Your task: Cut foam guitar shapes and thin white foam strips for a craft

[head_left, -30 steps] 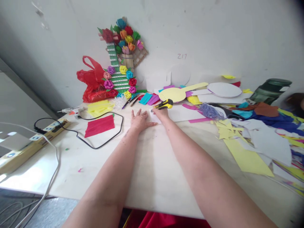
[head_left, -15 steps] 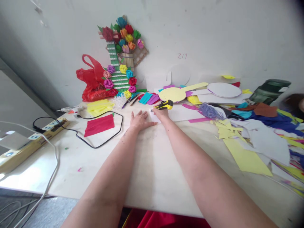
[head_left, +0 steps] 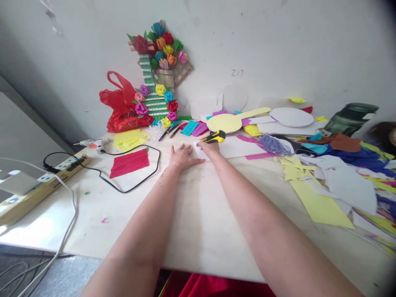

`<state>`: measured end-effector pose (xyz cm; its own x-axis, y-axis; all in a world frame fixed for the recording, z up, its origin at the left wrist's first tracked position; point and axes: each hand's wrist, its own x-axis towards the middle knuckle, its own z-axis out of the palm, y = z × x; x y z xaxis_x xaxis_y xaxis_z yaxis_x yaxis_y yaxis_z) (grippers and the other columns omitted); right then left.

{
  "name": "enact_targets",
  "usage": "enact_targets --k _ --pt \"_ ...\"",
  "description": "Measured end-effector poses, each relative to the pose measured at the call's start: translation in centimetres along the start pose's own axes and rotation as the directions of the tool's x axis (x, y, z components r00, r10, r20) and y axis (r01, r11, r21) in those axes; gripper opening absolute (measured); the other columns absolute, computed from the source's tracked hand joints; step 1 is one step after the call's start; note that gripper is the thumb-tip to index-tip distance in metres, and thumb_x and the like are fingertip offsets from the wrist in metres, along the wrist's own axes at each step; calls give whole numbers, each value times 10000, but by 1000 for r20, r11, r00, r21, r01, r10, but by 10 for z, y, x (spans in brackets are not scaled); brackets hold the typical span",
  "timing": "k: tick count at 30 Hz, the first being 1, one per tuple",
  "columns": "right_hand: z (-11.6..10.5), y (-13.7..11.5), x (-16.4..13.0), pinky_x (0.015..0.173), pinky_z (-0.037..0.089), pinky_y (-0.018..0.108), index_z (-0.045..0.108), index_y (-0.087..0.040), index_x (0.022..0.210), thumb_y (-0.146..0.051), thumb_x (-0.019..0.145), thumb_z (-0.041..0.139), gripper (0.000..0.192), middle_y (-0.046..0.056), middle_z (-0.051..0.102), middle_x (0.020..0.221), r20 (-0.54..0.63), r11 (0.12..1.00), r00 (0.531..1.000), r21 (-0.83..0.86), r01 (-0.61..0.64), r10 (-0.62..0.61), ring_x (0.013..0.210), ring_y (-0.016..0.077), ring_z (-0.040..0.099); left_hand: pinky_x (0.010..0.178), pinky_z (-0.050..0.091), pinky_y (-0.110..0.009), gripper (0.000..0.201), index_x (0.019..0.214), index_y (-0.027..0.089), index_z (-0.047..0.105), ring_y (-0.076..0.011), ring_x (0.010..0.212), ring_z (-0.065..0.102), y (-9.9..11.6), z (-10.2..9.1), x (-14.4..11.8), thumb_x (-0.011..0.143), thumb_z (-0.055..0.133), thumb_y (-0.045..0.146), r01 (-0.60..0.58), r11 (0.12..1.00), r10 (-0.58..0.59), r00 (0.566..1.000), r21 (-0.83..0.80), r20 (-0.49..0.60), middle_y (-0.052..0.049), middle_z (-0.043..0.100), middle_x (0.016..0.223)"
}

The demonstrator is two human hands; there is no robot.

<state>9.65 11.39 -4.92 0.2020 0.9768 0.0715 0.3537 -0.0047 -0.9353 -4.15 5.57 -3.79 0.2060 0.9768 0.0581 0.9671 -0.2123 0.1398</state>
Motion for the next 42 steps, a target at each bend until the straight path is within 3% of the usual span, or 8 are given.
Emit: enact_targets --k 20,32,42 --pt "-2 -4 -6 708 488 288 627 -183 810 -308 611 588 238 33 658 784 -17 1000 1000 -21 -22 21 806 183 614 1045 -41 -555 769 1338 281 369 -298 1339 150 -2 2 1 710 335 723 -31 999 30 999 -30 -19 0 331 1419" --pt "-3 -1 -9 563 485 230 567 -164 623 -221 575 564 74 2 594 558 -2 991 999 129 43 -43 597 137 592 1048 -30 -553 773 1323 268 391 -283 1336 170 -2 3 1 700 351 724 -44 997 42 998 -62 -42 -5 343 1412" --pt "-4 -4 -12 515 471 222 569 -158 653 -177 572 557 84 -24 547 492 0 982 1000 189 21 -21 495 116 549 1051 -27 -542 775 1329 283 380 -288 1336 165 -2 3 1 697 344 730 -48 998 46 998 -50 -38 -9 344 1413"
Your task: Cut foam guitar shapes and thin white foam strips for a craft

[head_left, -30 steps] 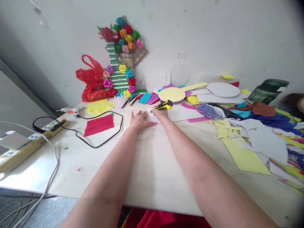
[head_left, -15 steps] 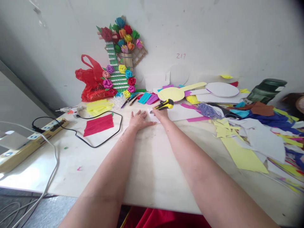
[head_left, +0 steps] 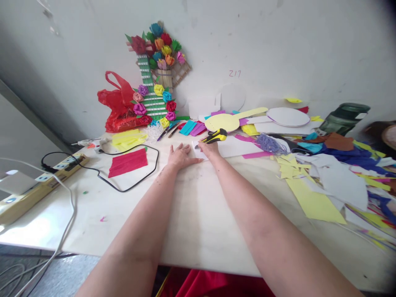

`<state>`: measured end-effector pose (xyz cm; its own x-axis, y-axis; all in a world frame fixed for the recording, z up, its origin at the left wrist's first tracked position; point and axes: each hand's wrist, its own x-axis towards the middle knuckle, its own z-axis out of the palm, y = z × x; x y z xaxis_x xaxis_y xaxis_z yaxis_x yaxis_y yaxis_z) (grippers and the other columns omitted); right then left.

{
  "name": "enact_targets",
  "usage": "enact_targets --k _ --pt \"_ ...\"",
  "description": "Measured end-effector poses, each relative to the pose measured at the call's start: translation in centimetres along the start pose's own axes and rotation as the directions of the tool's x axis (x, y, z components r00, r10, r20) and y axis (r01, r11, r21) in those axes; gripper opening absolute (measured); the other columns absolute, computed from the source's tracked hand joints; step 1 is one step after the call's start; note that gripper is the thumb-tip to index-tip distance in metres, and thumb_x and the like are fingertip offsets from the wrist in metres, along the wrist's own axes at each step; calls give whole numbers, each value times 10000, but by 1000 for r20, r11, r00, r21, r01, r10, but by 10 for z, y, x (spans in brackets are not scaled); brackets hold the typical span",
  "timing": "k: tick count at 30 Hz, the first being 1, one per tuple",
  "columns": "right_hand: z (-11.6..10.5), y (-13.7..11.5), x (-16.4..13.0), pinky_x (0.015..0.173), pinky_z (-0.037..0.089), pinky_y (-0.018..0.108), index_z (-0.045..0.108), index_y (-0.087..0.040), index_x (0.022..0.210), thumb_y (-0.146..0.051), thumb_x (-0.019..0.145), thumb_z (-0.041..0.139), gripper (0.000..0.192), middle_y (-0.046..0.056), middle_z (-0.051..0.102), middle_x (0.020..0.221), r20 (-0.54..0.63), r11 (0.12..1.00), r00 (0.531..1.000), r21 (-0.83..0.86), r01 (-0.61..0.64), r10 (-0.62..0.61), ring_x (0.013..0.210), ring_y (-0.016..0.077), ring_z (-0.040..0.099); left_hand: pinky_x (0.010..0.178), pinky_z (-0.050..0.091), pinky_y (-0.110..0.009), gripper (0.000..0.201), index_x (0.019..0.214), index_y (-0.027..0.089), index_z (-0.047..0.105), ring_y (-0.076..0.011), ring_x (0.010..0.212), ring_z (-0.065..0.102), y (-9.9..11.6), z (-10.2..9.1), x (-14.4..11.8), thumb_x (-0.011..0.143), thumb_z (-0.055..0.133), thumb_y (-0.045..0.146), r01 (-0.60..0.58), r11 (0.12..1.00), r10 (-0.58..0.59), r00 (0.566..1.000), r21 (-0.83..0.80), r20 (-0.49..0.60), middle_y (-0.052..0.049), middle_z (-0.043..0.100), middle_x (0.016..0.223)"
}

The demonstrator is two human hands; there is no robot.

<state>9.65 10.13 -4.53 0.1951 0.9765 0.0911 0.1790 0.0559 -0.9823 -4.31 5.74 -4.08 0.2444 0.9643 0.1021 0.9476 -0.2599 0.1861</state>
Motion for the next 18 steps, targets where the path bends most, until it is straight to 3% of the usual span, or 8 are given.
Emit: enact_targets --k 11,18 --pt "-2 -5 -7 468 451 218 555 -160 646 -176 572 554 75 -20 556 531 -6 999 1000 45 -4 5 458 102 512 1051 -35 -543 761 1326 282 383 -277 1336 170 -1 1 0 708 325 722 -7 1000 7 1000 17 -9 -2 344 1412" --pt "-4 -6 -8 504 449 234 555 -168 612 -210 580 559 53 -10 573 552 -32 1000 999 -18 12 -13 516 125 548 1047 -49 -544 767 1328 283 380 -284 1338 159 -1 2 0 703 334 725 5 1000 -5 1000 12 -4 -3 337 1416"
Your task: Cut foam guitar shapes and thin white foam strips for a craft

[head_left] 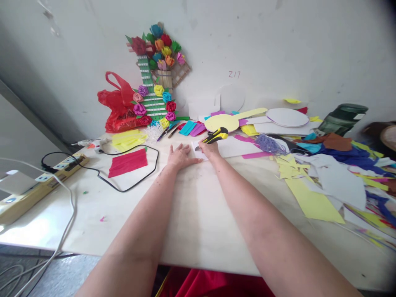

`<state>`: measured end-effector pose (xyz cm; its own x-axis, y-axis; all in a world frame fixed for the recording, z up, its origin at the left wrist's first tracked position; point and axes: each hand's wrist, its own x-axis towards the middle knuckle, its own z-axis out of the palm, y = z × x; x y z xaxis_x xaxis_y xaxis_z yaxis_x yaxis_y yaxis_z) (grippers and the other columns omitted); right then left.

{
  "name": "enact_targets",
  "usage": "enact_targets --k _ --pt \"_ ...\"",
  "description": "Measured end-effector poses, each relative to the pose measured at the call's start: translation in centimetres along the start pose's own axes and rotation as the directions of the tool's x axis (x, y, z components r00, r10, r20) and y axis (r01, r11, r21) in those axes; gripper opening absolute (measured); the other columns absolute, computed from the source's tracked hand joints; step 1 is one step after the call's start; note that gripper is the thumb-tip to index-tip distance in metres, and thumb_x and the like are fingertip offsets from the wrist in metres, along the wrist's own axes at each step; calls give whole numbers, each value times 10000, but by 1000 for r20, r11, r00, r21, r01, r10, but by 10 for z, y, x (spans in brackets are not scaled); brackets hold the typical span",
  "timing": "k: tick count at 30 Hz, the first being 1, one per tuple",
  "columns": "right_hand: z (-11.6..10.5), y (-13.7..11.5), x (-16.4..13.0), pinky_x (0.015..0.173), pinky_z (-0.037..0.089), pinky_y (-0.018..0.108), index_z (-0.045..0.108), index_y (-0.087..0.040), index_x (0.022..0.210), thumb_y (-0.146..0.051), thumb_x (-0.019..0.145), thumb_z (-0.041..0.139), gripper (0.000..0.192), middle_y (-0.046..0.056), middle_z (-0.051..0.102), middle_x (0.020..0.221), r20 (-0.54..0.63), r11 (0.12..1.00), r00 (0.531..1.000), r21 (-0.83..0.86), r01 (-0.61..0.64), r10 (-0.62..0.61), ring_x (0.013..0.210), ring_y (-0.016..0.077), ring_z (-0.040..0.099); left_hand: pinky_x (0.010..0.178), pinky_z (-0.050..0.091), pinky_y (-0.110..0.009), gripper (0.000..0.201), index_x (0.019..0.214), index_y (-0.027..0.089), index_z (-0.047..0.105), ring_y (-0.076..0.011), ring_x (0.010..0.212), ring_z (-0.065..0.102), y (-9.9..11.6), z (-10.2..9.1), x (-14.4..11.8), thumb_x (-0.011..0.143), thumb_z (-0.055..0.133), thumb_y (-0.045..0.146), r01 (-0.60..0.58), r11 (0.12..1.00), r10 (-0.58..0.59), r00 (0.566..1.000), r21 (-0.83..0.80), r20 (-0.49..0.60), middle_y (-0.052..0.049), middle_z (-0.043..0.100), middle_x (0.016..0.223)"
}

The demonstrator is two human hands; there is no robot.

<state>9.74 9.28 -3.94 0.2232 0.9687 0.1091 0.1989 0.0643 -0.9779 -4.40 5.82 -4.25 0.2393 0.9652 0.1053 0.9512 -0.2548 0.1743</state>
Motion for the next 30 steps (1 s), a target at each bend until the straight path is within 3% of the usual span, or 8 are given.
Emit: enact_targets --k 23,30 --pt "0 1 -1 555 469 236 541 -182 615 -225 610 530 44 11 606 607 -9 999 999 -30 44 -44 648 163 593 1051 -55 -530 723 1288 286 430 -280 1326 205 1 0 -2 704 378 708 -2 1000 2 999 -17 -43 -22 400 1380" --pt "1 1 1 535 466 234 557 -180 632 -229 616 514 67 7 604 579 -5 997 998 -44 61 -62 583 152 588 1056 -101 -504 652 1238 318 492 -277 1328 203 5 -5 -6 709 399 688 7 1000 -7 998 4 -67 17 440 1349"
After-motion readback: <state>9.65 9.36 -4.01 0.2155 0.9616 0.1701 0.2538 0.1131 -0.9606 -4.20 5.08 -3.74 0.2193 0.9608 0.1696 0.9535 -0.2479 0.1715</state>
